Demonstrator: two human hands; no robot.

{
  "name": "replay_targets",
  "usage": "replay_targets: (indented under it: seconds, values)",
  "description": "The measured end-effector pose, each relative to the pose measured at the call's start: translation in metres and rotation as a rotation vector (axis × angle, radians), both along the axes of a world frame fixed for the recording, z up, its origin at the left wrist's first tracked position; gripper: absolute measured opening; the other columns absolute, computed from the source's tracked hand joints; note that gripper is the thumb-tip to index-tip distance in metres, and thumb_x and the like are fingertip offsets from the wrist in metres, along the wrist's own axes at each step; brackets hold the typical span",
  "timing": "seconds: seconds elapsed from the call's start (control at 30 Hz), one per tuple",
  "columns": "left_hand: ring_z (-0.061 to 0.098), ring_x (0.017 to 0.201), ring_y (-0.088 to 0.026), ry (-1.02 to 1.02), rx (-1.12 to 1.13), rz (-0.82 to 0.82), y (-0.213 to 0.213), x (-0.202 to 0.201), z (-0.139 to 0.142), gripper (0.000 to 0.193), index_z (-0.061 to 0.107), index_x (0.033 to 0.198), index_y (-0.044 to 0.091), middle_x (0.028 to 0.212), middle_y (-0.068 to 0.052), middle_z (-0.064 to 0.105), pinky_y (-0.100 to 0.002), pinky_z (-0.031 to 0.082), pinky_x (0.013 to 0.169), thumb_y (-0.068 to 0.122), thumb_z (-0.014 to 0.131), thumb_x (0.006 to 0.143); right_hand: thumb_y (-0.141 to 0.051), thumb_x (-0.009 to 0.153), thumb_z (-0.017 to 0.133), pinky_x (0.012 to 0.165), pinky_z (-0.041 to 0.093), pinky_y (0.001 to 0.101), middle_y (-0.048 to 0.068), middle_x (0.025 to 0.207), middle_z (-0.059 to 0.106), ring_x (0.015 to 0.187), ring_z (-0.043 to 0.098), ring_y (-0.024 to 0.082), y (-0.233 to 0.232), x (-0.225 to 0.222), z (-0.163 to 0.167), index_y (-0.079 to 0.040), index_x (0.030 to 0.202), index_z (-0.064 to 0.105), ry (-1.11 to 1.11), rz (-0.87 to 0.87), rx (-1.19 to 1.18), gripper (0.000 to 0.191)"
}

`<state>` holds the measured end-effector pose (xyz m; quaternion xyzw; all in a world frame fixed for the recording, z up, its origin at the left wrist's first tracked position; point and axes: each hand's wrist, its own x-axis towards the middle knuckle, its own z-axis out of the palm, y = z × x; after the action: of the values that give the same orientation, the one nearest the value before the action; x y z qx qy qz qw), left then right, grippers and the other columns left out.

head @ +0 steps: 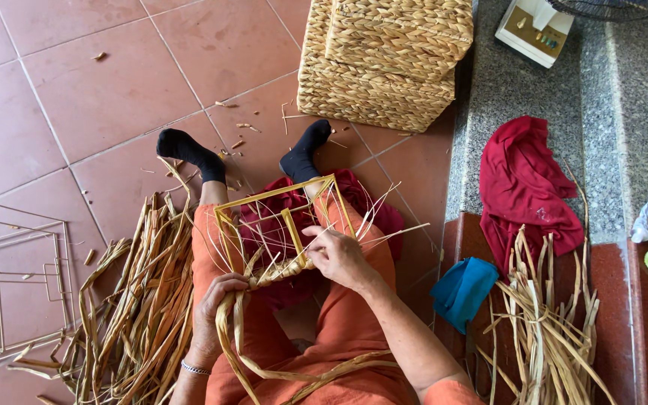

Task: The person sits on the floor weaving dried palm strips around a bamboo frame to form a basket. They select strips from a pile beside them, fold and weave them over the frame's ribs, and press the woven rows tight by hand.

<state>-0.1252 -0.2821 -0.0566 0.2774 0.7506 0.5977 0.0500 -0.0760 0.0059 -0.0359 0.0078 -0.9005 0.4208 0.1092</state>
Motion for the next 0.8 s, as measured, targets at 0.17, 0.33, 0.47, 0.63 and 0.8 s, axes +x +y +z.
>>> replay_targets:
  seconds: [0.17, 0.33, 0.47, 0.63, 0.8]
  values:
    - [0.071, 0.102, -0.021, 0.0, -0.054, 0.02, 0.003, 0.002, 0.006, 0.029, 0.067, 0.105, 0.005, 0.112, -0.008, 0.07, -0.03, 0.056, 0.089, -0.005, 0.075, 0.079, 0.005, 0.086, 0.069, 0.061, 0.059, 0.0299, 0.009, 0.078, 0.072, 0.069, 0.074, 0.02, 0.008, -0.011, -0.021, -0.005, 0.117, 0.062, 0.05, -0.239, 0.053, 0.034]
    - [0.069, 0.11, -0.027, 0.205, -0.264, -0.011, -0.007, 0.005, 0.008, 0.036, 0.068, 0.115, 0.005, 0.123, -0.012, 0.068, -0.036, 0.057, 0.091, -0.005, 0.068, 0.08, 0.003, 0.092, 0.072, 0.05, 0.056, 0.0262, 0.005, 0.086, 0.069, 0.064, 0.067, 0.012, 0.025, 0.003, -0.035, -0.005, 0.136, 0.05, 0.124, -0.479, -0.202, 0.05]
    - [0.068, 0.104, -0.029, 0.358, -0.468, -0.023, -0.021, -0.001, 0.004, 0.042, 0.065, 0.127, 0.003, 0.132, -0.019, 0.062, -0.036, 0.06, 0.081, -0.005, 0.06, 0.085, 0.001, 0.09, 0.075, 0.057, 0.056, 0.0251, 0.003, 0.081, 0.068, 0.065, 0.064, 0.01, 0.037, 0.013, -0.037, -0.005, 0.142, 0.05, 0.144, -0.48, -0.132, 0.059]
    - [0.069, 0.109, -0.028, 0.502, -0.555, 0.14, -0.039, -0.013, 0.027, 0.036, 0.068, 0.12, 0.006, 0.123, -0.012, 0.07, -0.041, 0.06, 0.089, -0.008, 0.059, 0.088, 0.004, 0.088, 0.077, 0.065, 0.058, 0.0252, 0.006, 0.093, 0.065, 0.075, 0.064, 0.013, 0.028, -0.003, -0.027, -0.007, 0.144, 0.052, 0.334, -0.403, 0.227, 0.063]
    - [0.074, 0.101, -0.025, 0.352, -0.337, 0.178, -0.03, -0.008, 0.069, 0.021, 0.072, 0.107, 0.005, 0.111, -0.012, 0.074, -0.035, 0.06, 0.086, -0.005, 0.067, 0.089, -0.002, 0.078, 0.081, 0.063, 0.053, 0.0241, 0.011, 0.111, 0.066, 0.072, 0.061, 0.011, 0.036, 0.016, 0.0, 0.001, 0.135, 0.05, 0.382, -0.535, -0.106, 0.065]
